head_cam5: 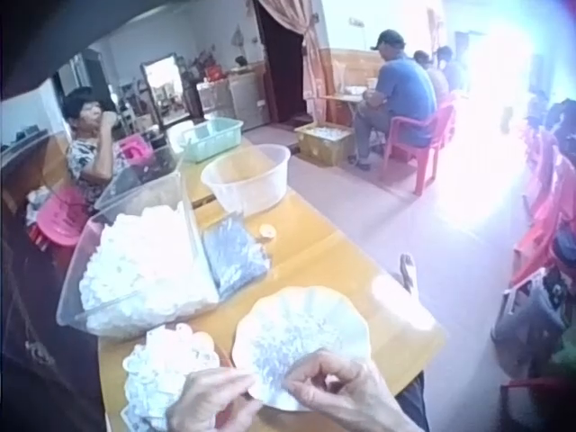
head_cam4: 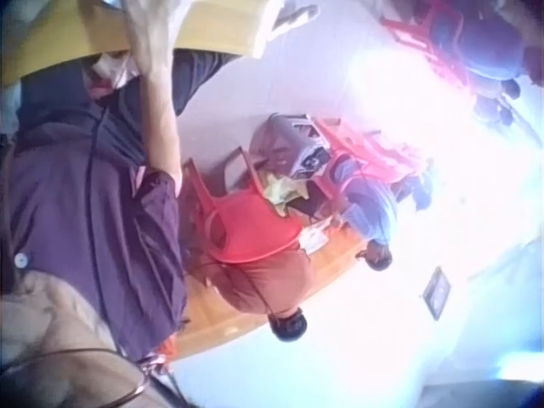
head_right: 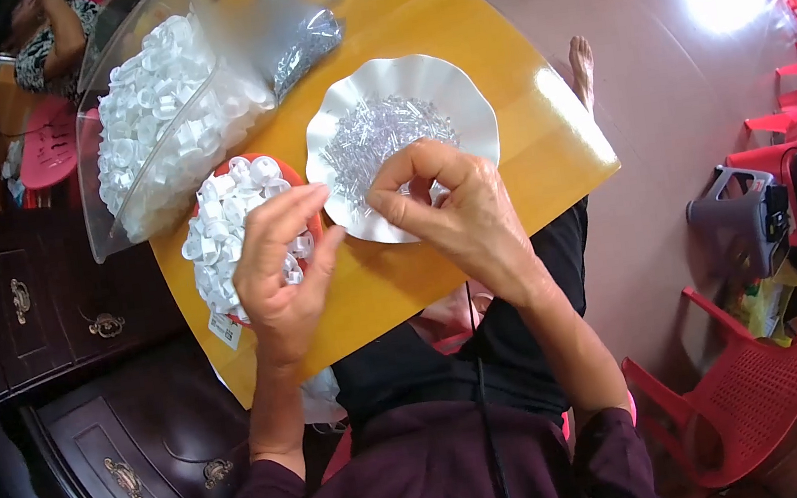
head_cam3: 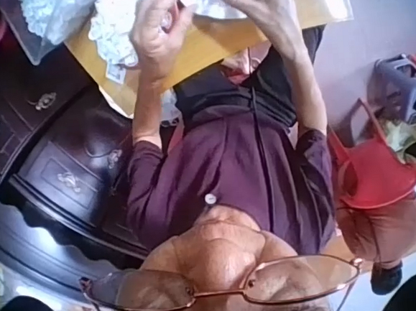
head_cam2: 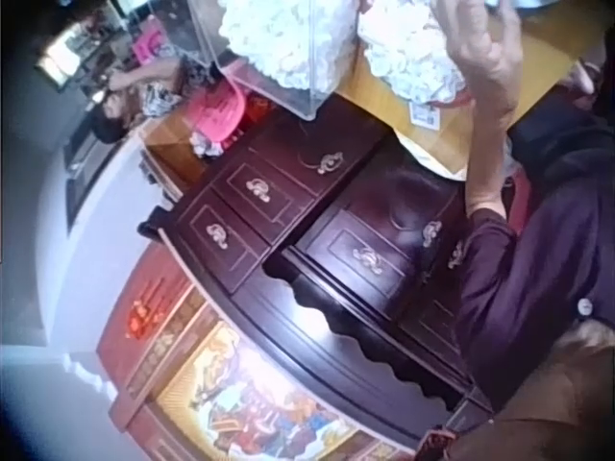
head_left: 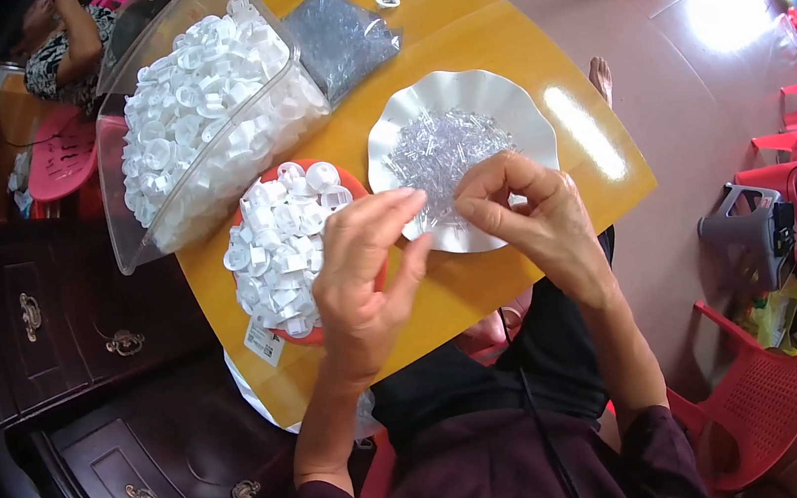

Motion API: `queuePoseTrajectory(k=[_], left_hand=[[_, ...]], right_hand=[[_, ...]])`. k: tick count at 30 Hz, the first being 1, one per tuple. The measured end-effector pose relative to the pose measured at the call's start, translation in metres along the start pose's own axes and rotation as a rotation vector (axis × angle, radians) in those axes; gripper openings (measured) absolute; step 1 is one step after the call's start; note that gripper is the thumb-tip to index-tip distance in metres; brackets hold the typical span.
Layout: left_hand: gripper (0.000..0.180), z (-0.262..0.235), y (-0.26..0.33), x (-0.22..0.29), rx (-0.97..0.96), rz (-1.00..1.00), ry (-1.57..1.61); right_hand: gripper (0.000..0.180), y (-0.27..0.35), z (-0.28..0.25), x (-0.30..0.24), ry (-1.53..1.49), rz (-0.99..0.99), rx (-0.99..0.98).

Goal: The person assembles small white plastic battery components with tiny metal pins by hand.

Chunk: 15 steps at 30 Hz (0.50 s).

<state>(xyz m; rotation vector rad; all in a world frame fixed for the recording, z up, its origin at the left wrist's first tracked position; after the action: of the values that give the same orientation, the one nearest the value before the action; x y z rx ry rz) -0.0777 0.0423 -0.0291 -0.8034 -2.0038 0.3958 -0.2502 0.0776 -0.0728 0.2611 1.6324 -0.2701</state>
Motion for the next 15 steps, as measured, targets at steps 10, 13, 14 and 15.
queuePoseTrajectory(k=[10, 13, 14, 15], left_hand=[[0.033, 0.014, 0.023, -0.004, -0.096, -0.265, 0.164], [0.027, 0.012, 0.034, -0.019, 0.002, -0.497, 0.521], [0.025, 0.012, 0.039, -0.022, 0.024, -0.635, 0.666], [0.024, 0.013, 0.045, -0.025, 0.049, -0.771, 0.812]], right_hand=[[0.011, 0.02, 0.015, -0.013, 0.08, -0.062, -0.063], [0.013, 0.025, 0.016, -0.007, -0.029, 0.034, -0.044], [0.012, 0.027, 0.016, -0.002, -0.036, 0.039, -0.033], [0.012, 0.028, 0.015, 0.001, -0.042, 0.043, -0.022]])
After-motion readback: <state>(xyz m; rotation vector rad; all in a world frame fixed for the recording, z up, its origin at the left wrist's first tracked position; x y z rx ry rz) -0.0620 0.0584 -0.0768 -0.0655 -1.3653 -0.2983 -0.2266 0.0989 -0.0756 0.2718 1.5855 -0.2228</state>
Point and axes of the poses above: each hand's wrist, its own y-axis away from the middle knuckle, its own z-axis out of the palm, x = y × z, the point moved 5 cm from there along -y, towards the middle knuckle, and after that the axes turned 6 degrees about x, right-handed, at the moved point
